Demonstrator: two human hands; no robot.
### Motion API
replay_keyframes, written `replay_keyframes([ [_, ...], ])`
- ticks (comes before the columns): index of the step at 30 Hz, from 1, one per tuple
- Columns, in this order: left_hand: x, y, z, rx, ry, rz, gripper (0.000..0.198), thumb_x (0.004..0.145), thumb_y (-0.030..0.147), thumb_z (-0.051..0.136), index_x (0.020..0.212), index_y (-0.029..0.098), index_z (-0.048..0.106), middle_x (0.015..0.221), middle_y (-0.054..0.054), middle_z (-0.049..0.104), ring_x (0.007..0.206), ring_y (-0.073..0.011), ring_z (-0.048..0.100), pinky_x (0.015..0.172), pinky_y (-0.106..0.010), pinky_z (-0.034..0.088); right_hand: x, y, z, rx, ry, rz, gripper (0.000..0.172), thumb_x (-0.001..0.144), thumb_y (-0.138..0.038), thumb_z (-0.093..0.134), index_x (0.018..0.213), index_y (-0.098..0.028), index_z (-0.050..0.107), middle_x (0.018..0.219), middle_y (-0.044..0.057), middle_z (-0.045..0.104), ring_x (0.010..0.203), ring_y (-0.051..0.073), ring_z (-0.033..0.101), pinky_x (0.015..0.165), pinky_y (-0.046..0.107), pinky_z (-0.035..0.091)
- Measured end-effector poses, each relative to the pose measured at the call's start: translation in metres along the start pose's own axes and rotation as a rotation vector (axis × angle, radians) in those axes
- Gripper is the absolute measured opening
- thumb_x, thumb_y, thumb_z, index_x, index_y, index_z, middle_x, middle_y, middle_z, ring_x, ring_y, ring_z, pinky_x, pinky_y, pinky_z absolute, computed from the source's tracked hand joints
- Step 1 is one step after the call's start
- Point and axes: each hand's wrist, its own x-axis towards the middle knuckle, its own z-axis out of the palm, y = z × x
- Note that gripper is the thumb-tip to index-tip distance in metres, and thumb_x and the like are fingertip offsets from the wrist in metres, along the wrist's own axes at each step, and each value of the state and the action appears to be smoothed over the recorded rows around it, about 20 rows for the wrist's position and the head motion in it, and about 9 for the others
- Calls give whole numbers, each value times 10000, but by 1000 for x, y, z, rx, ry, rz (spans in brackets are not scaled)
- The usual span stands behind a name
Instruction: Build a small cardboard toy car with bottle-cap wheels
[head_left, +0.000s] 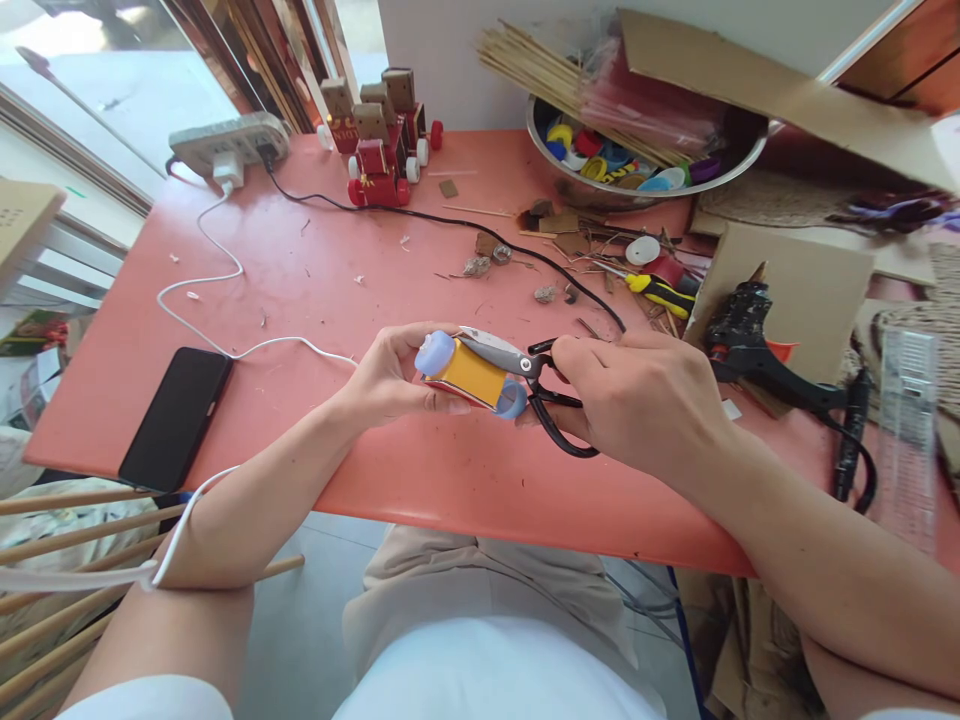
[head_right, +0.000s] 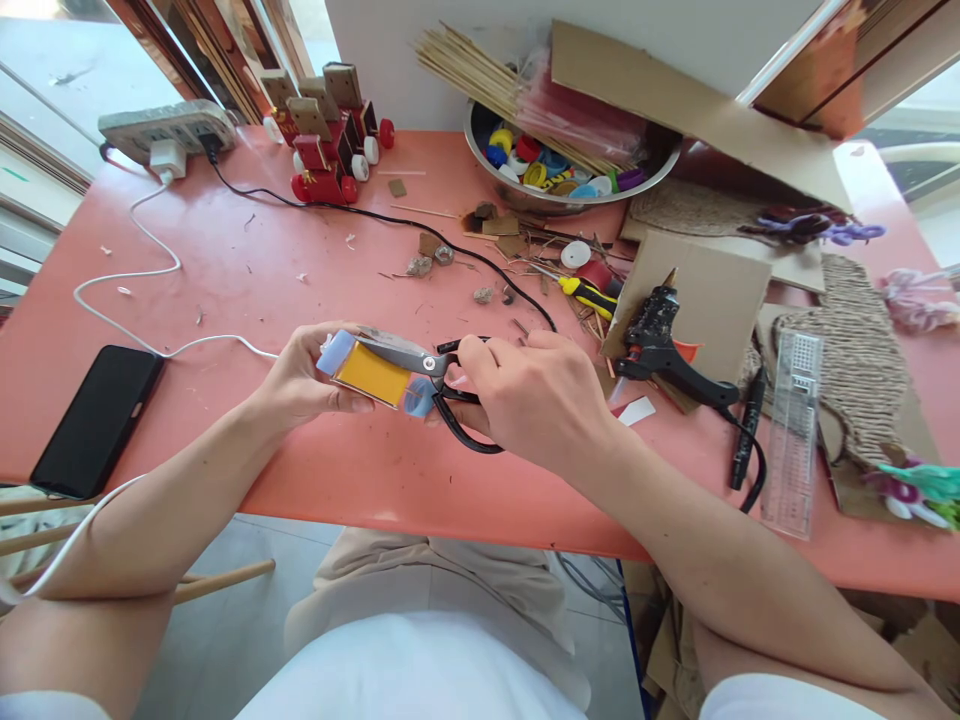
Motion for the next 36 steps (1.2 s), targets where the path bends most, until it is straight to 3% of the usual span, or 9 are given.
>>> replay_keyframes([
  [10,-1,0,-1,17,-3,-23,494,658,453,1086,1036,208,882,1012,-81,887,915,-261,852,718,-278,686,0,0,-5,-39,9,-13,488,1132,-511,415,1052,-165,750,713,84,697,583,232,473,688,375,287],
  [14,0,1,0,21,-6,-12,507,662,498,1079,1026,203,887,983,-85,886,909,-258,860,714,-263,690,0,0,-4,-35,0,-38,484,1120,-536,446,1054,-164,747,721,83,699,595,236,482,696,376,289],
  [21,1,1,0,2,-5,0,477,637,451,1096,985,202,886,918,-68,872,836,-241,846,683,-259,685,0,0,-2,2,-39,-45,414,1125,-412,436,1040,-166,758,649,67,672,558,228,470,673,368,303],
  [28,0,-1,-2,-8,8,-10,479,614,448,1102,972,215,886,907,-63,871,805,-228,830,635,-245,664,-1,-1,-1,55,-41,-5,469,1140,-498,447,1035,-169,765,636,68,676,538,212,459,634,359,272],
  [36,1,-1,-1,2,35,-5,492,560,414,1123,935,206,881,827,-42,844,787,-216,814,683,-257,665,0,0,0,26,-62,-9,429,1132,-450,462,1055,-160,768,649,77,697,548,213,488,610,348,249],
])
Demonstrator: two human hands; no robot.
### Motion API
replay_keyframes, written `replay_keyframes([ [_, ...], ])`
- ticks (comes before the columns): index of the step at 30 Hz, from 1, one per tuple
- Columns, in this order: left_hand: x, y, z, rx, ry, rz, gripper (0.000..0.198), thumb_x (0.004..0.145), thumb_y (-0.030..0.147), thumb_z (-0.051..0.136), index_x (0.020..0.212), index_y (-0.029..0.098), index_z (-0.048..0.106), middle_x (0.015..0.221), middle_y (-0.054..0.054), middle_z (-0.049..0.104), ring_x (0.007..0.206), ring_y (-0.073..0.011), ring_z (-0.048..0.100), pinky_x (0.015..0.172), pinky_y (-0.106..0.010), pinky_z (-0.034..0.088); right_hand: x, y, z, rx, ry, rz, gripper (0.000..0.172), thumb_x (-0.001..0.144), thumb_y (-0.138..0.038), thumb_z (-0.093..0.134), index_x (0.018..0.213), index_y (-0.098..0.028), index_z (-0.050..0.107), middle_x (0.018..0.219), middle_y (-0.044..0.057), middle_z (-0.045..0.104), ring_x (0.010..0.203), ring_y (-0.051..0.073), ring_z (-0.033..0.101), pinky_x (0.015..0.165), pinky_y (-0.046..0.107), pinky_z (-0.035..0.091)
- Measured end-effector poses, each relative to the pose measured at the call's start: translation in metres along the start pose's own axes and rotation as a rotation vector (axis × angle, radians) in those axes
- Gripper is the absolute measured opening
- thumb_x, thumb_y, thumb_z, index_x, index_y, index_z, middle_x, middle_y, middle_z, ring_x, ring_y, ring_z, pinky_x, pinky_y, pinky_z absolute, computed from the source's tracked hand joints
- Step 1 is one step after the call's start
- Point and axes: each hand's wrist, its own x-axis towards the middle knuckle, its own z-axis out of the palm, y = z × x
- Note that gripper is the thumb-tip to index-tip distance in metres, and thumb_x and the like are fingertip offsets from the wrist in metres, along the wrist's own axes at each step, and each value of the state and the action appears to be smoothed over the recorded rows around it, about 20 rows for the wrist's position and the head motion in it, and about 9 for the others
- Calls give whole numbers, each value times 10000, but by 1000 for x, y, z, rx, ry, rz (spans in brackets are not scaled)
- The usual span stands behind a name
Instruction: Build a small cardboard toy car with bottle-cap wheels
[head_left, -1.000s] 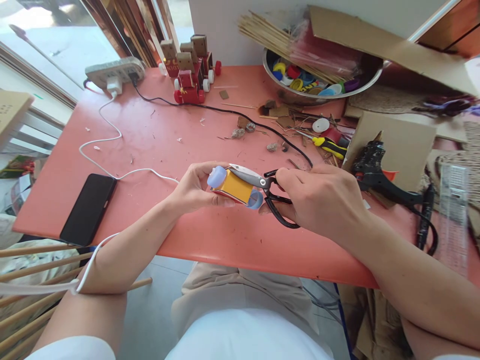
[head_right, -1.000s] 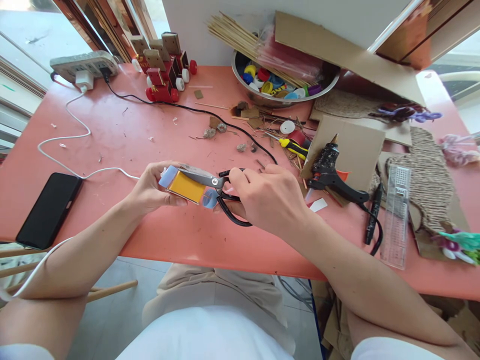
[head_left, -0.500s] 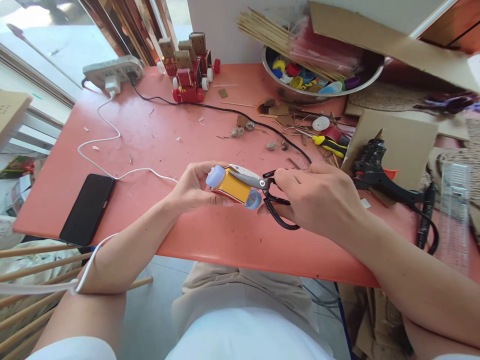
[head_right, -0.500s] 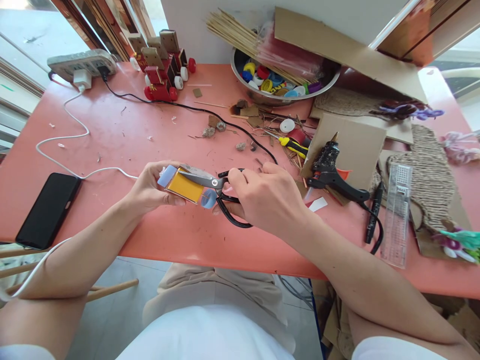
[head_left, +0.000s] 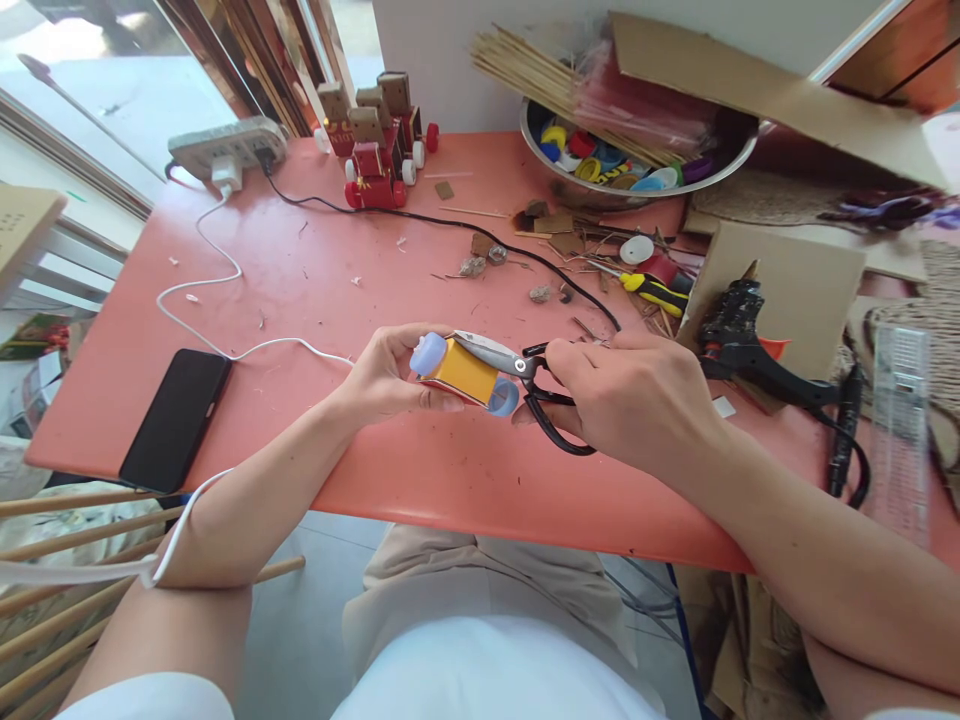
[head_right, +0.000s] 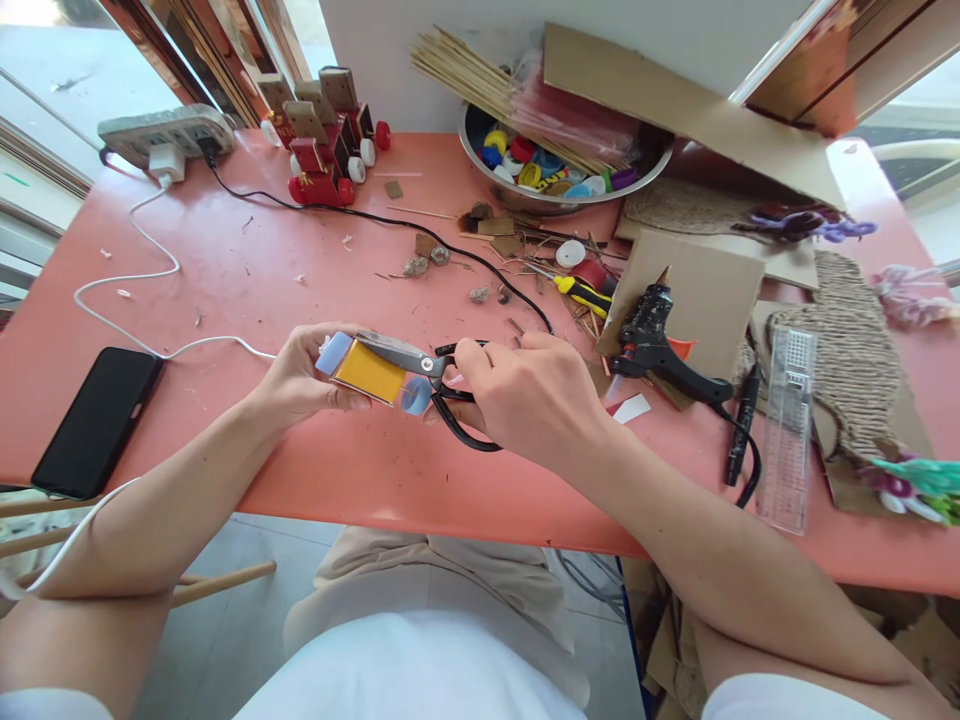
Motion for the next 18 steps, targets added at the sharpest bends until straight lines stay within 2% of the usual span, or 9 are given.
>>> replay_keyframes([
  [3,0,0,1,-15,-5,12,482,546,360,1128,934,212,884,812,-27,837,770,-204,809,652,-235,648,1,-1,1,-4,-3,9,394,1118,-436,490,1034,-167,764,643,74,692,558,215,514,600,342,241],
  [7,0,-1,0,-24,-5,25,451,593,383,1114,952,230,889,843,-30,849,757,-186,794,676,-244,654,0,-1,2,-12,-14,39,364,1104,-428,506,1009,-183,757,640,73,691,568,223,539,595,340,230],
  [11,0,-2,-2,29,-3,-17,487,577,417,1116,941,202,874,830,-48,842,795,-224,810,728,-291,676,1,-1,-1,-33,-1,15,389,1123,-403,453,1008,-185,755,630,67,684,545,222,508,600,352,220],
  [15,-1,0,0,65,-46,-26,524,614,483,1098,1000,201,884,977,-102,871,887,-280,839,750,-337,693,4,-1,-6,-13,-27,16,370,1103,-394,465,1032,-174,754,663,80,698,562,226,509,660,361,267],
  [18,-1,1,2,78,-65,-27,521,635,529,1081,985,198,883,974,-107,868,868,-281,835,739,-344,690,5,-3,-4,5,-14,11,345,1092,-393,493,1029,-172,751,659,76,693,561,222,508,668,359,273],
])
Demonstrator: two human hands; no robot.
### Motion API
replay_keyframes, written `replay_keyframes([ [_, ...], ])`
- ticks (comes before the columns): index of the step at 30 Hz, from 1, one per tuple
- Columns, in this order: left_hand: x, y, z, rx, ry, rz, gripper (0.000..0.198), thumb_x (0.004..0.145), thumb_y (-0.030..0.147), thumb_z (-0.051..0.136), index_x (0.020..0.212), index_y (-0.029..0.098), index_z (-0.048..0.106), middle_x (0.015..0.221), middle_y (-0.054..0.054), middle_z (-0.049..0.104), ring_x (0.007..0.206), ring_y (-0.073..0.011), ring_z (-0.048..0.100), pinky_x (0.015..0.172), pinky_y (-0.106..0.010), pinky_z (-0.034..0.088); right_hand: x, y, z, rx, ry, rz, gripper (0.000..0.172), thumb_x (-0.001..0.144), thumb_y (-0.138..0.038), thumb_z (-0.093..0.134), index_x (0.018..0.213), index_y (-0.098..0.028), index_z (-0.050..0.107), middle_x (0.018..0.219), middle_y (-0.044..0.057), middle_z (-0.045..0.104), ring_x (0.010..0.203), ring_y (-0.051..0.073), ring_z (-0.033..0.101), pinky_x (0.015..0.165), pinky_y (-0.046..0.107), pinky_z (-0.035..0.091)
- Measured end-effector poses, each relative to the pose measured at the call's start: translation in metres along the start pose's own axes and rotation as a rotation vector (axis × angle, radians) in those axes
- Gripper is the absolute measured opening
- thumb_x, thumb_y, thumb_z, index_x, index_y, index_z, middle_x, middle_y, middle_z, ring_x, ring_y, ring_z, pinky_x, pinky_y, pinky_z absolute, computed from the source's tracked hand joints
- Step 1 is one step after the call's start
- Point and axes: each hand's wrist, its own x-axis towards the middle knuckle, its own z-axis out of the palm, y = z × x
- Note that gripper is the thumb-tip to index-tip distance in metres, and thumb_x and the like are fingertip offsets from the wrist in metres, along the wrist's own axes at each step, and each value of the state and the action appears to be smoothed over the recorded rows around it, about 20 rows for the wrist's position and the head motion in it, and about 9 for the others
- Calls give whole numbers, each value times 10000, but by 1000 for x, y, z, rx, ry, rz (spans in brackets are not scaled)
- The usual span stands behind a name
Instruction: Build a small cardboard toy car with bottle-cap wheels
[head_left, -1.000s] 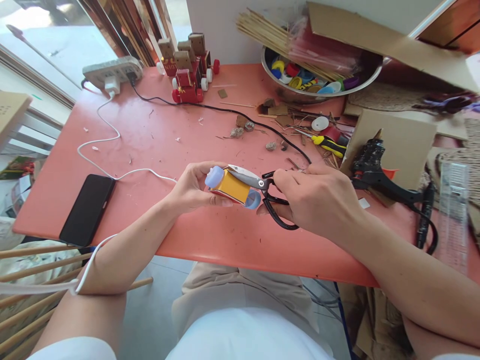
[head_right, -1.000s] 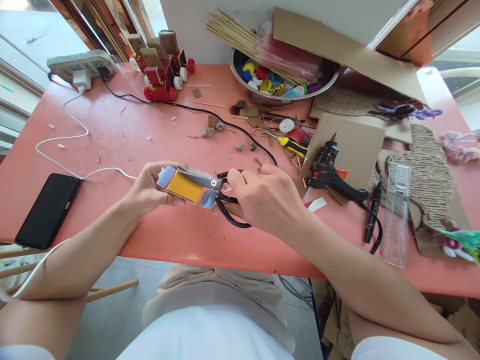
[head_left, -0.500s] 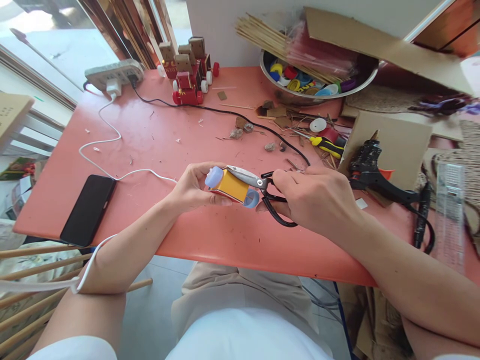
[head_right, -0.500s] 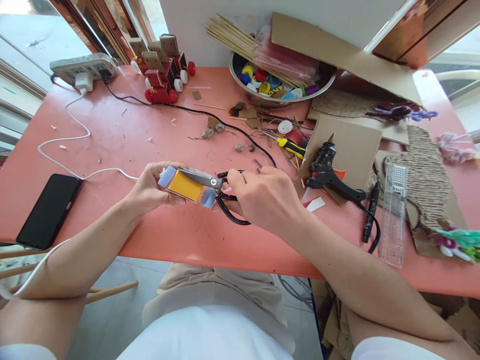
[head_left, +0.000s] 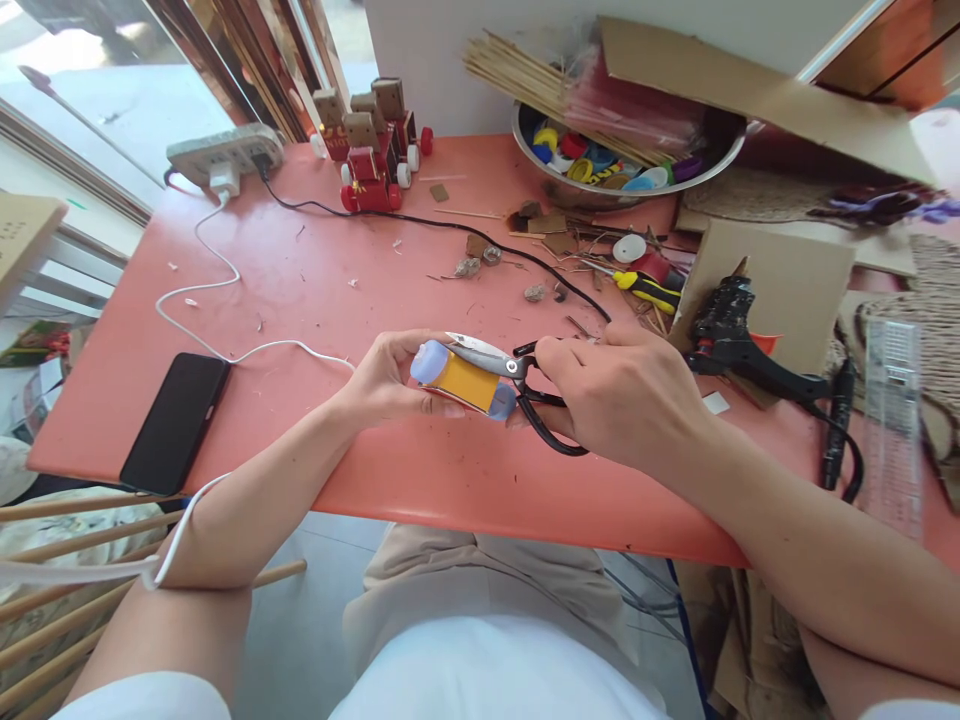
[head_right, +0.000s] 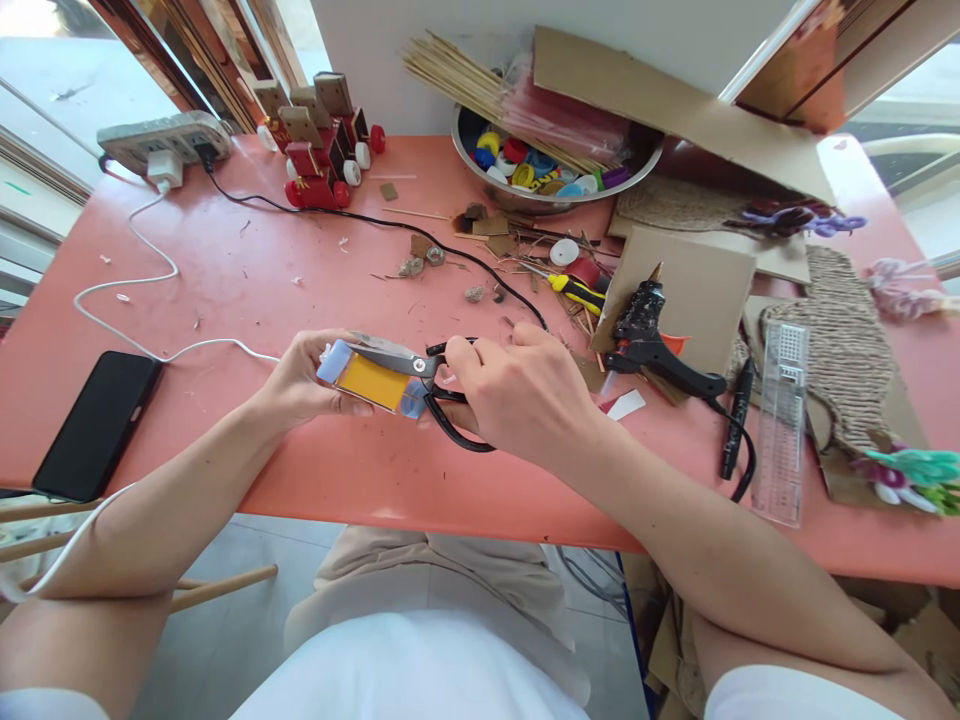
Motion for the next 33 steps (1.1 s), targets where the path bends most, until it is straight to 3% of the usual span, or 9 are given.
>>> replay_keyframes([
  [6,2,1,0,23,40,47,460,573,426,1114,873,194,853,832,-43,823,751,-194,763,715,-278,645,-2,-4,26,55,75,104,297,1058,-410,551,910,-209,712,552,29,596,516,213,473,603,346,193],
  [10,3,-1,0,-28,84,79,509,517,436,1131,891,225,857,885,-45,841,809,-218,800,714,-284,659,-3,11,30,238,-55,178,245,1039,-389,536,950,-217,686,628,25,632,527,203,496,584,312,215],
  [12,3,-2,-2,-46,119,95,536,523,461,1130,928,231,865,920,-56,855,854,-242,825,748,-312,679,-4,18,28,236,-57,196,264,1046,-422,541,1015,-203,686,731,61,688,582,221,553,591,316,240],
  [15,1,-5,-4,-78,153,90,594,531,487,1129,997,230,866,977,-78,872,930,-296,850,787,-365,706,-5,20,26,167,28,161,366,1042,-536,601,1076,-187,703,802,94,710,656,257,609,610,347,259],
  [20,1,-7,-2,-131,136,70,563,573,482,1118,1007,230,863,1061,-90,885,941,-322,870,778,-390,732,-4,10,16,61,227,20,476,1117,-564,509,999,-167,745,672,53,657,601,228,575,616,357,254],
  [27,2,-5,2,-164,81,129,444,624,345,1103,1001,263,882,949,-37,889,849,-257,863,713,-309,707,-3,8,-1,-16,132,-13,451,1106,-509,527,1059,-137,779,712,84,705,620,235,571,631,367,263],
  [33,0,-5,-2,-83,60,49,502,608,412,1110,1009,218,878,991,-90,890,892,-292,864,741,-338,715,-4,4,1,-36,57,-7,397,1095,-438,516,1074,-146,783,691,82,711,592,228,542,625,353,251],
])
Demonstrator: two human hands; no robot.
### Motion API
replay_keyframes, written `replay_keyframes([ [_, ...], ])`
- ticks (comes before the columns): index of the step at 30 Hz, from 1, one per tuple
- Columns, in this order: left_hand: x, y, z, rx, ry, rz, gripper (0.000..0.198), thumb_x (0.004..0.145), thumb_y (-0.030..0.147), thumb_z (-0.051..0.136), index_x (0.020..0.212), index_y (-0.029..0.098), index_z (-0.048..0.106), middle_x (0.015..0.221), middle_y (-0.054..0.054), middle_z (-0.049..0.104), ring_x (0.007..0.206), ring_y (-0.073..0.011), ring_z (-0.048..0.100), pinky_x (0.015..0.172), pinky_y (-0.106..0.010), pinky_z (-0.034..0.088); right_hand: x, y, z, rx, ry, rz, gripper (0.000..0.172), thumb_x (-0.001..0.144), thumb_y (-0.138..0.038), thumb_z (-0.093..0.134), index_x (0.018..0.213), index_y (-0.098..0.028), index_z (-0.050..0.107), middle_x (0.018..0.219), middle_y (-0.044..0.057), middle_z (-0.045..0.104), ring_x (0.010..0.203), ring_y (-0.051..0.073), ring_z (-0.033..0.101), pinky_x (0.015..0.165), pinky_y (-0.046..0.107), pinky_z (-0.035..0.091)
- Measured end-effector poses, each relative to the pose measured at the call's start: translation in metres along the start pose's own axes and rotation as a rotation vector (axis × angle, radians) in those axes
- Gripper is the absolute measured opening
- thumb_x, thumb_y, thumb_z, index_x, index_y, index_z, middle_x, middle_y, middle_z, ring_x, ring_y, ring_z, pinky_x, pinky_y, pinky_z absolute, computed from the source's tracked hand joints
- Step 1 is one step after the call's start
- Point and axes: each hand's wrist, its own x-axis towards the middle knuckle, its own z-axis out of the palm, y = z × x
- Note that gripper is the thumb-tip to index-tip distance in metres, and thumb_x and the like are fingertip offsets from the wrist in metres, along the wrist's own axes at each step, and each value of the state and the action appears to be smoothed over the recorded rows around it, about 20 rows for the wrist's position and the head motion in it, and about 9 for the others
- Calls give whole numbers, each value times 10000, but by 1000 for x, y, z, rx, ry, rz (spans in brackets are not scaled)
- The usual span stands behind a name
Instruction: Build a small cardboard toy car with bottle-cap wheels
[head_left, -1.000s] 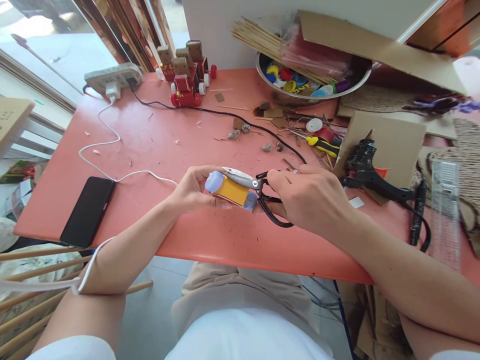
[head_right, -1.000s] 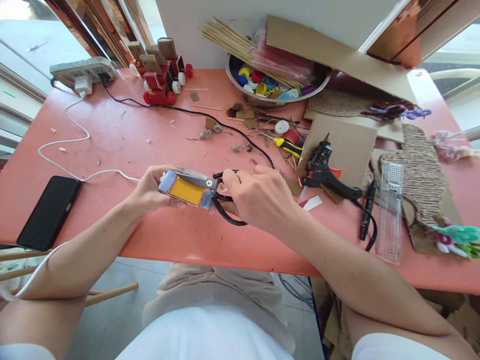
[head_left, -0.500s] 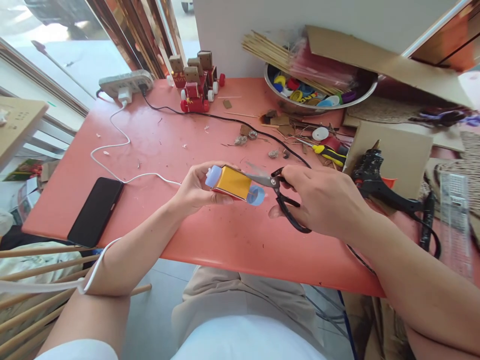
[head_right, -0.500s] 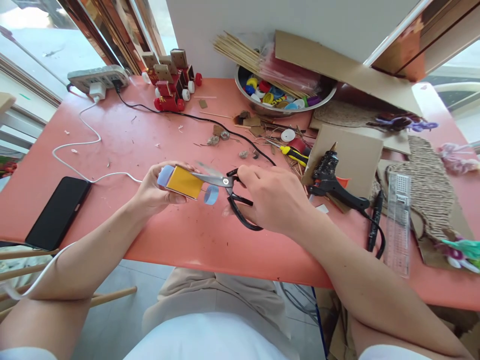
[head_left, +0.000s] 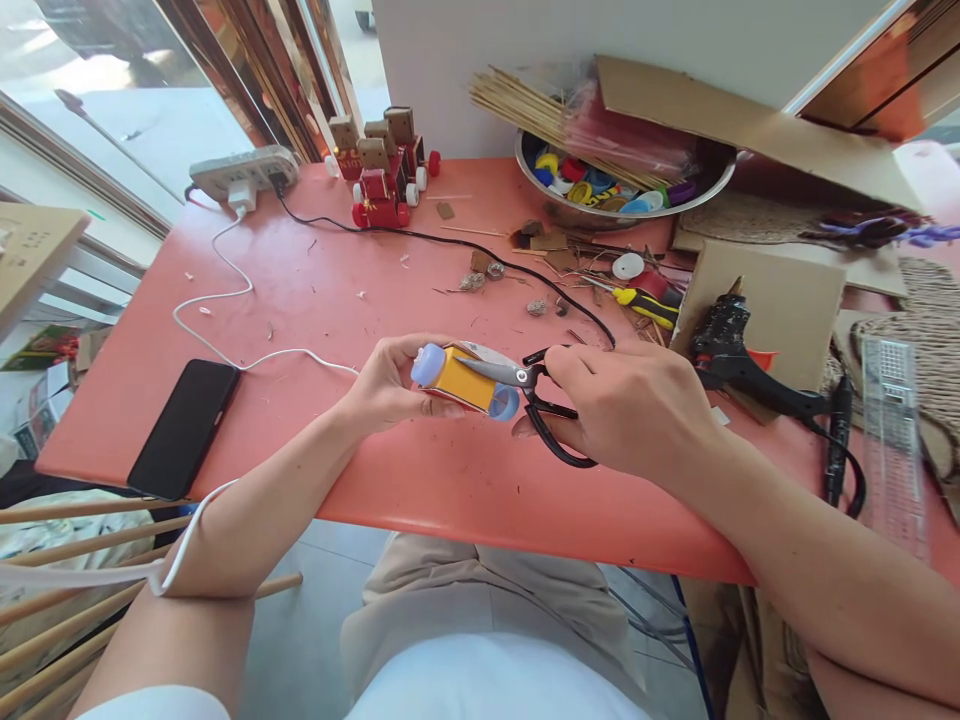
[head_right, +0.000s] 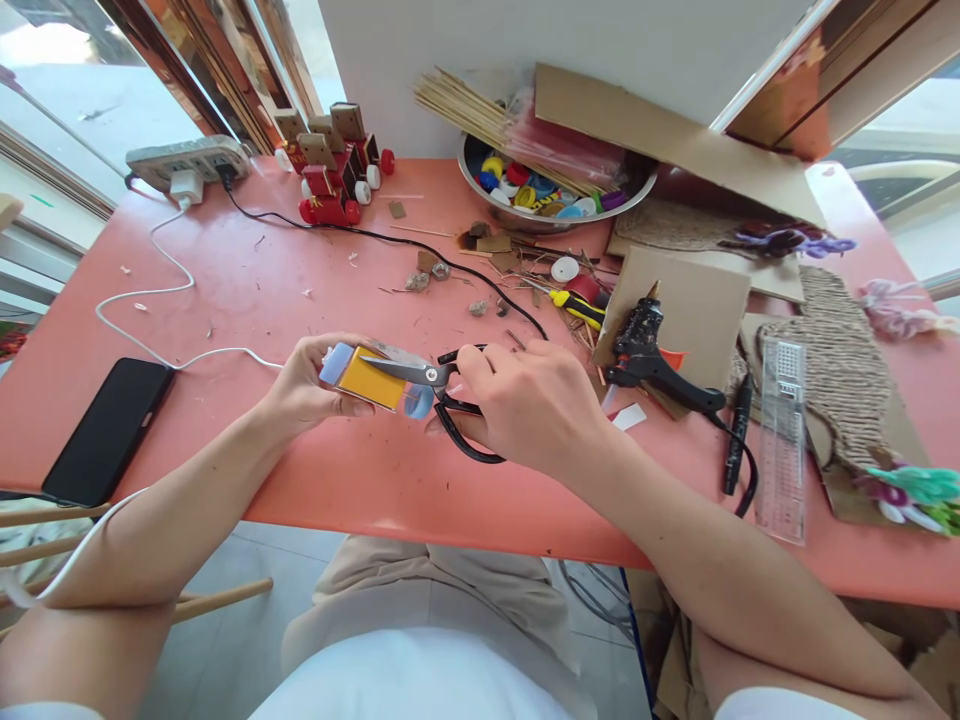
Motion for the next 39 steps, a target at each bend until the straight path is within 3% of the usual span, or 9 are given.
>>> replay_keyframes([
  [9,0,0,0,39,52,5,540,567,504,1113,961,215,883,926,-64,882,846,-249,858,689,-267,692,-2,1,3,-23,24,-31,461,1135,-453,439,982,-169,768,638,66,678,546,215,488,610,352,213],
  [12,0,-1,1,26,39,42,511,599,501,1104,964,221,883,940,-70,887,852,-260,860,694,-287,699,-1,1,0,-63,8,-38,515,1154,-477,394,1016,-159,775,676,80,698,559,222,485,640,359,248],
  [17,-1,-2,-2,66,35,29,551,591,506,1106,996,213,876,969,-87,889,882,-285,863,736,-333,713,0,0,2,-65,93,-89,584,1163,-506,358,1044,-114,774,670,75,682,532,214,411,695,369,288],
  [21,-2,-1,-3,66,25,5,540,584,473,1111,989,205,875,966,-84,889,860,-262,855,691,-294,696,0,1,4,-29,41,-89,541,1156,-481,376,1028,-125,763,662,76,675,536,211,387,696,368,282],
  [25,-2,1,-1,34,19,10,505,593,456,1110,968,207,879,909,-72,884,818,-259,858,654,-283,691,0,2,3,8,-47,-59,549,1152,-534,379,1043,-148,754,683,83,695,540,209,393,682,367,266],
  [39,-2,0,0,34,26,15,512,595,511,1104,958,226,884,894,-65,880,785,-258,851,679,-320,709,-5,2,12,27,-6,-61,557,1149,-557,414,998,-145,757,662,84,695,546,203,465,666,356,297],
])
